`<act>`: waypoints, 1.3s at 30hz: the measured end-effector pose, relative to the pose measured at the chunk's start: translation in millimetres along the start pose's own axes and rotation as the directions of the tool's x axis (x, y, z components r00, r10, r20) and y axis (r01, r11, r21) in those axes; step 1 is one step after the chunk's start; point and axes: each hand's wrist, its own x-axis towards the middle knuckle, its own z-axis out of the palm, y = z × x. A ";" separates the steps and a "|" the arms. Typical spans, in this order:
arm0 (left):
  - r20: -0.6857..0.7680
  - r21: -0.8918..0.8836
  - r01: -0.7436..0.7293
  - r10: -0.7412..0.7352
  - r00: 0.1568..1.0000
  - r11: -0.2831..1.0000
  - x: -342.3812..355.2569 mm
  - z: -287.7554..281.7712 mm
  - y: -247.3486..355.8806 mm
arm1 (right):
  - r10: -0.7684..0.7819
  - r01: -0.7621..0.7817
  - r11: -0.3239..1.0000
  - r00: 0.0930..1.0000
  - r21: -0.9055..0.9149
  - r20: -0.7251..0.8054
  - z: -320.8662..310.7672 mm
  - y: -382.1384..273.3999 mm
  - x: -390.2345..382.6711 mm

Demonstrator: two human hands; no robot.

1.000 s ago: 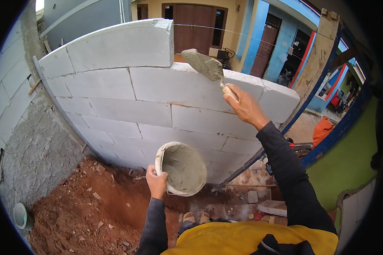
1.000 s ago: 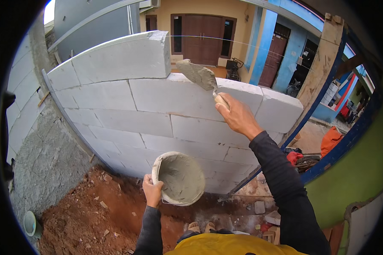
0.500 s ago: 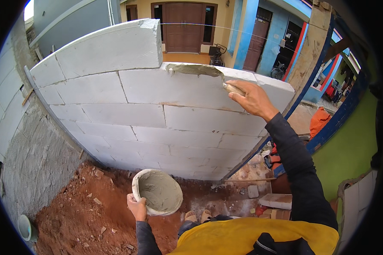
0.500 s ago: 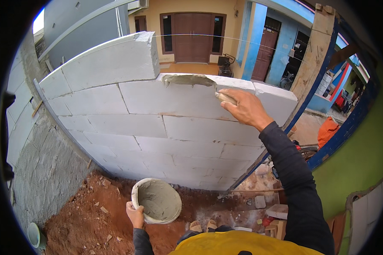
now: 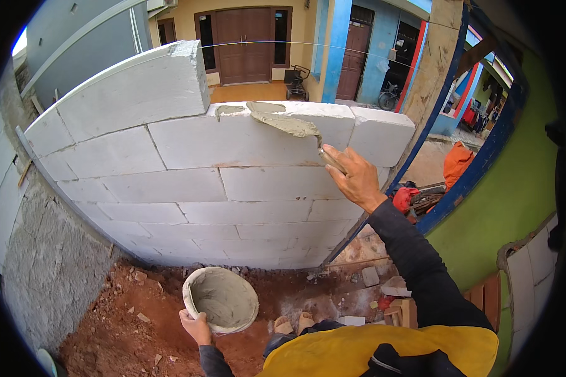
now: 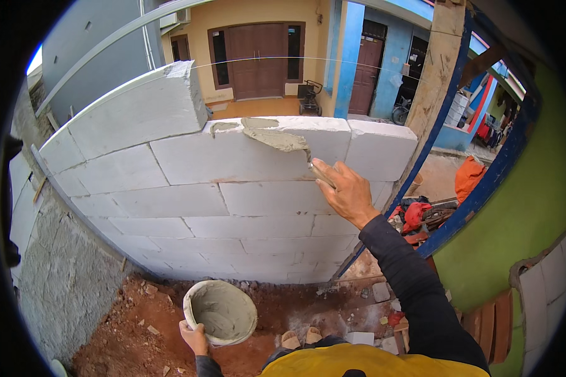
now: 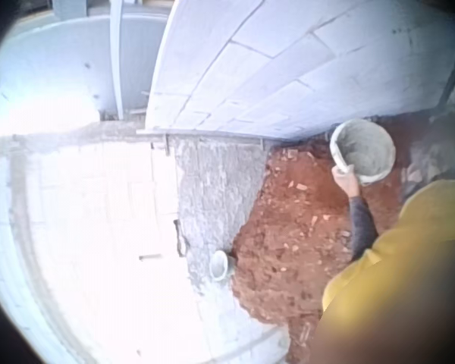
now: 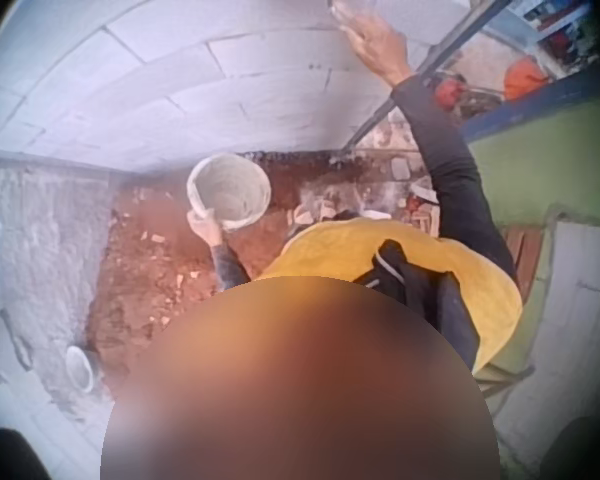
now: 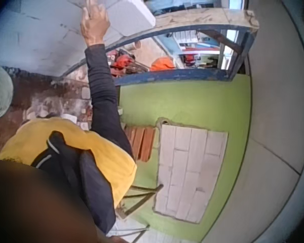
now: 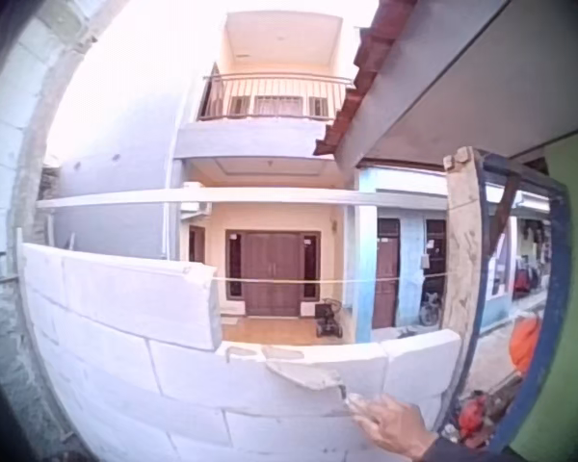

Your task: The person applies mortar to a partially built wall, places a white block, taps it into position with a hammer, retrieves a hand saw, and cuts the block to fit the wall opening. The person then retrieves a nail and hammer and continues adjusting the block placement.

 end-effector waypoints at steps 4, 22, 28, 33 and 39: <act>0.046 0.094 -0.030 0.026 0.999 0.995 2.0 14.4 -0.8 | 0.017 -0.018 0.999 1.000 -0.029 -0.018 17.7 -21.6 38.0; -0.026 0.039 0.052 -0.051 0.998 0.998 -19.4 7.1 -30.0 | -0.139 0.088 0.971 0.964 0.223 0.228 23.5 -25.0 95.4; 0.002 0.054 0.054 -0.054 0.999 0.997 -17.8 2.5 -28.3 | 0.147 -0.246 0.866 0.957 0.435 0.249 -14.3 21.0 53.5; 0.022 0.146 0.012 -0.015 1.000 0.989 -14.9 9.4 -18.8 | 0.184 -0.185 0.983 0.981 -0.008 -0.062 1.8 51.7 3.0; 0.102 0.159 0.037 -0.054 0.993 0.987 -1.5 34.3 8.5 | 0.128 -0.118 0.982 0.990 0.147 -0.061 22.0 33.4 -75.3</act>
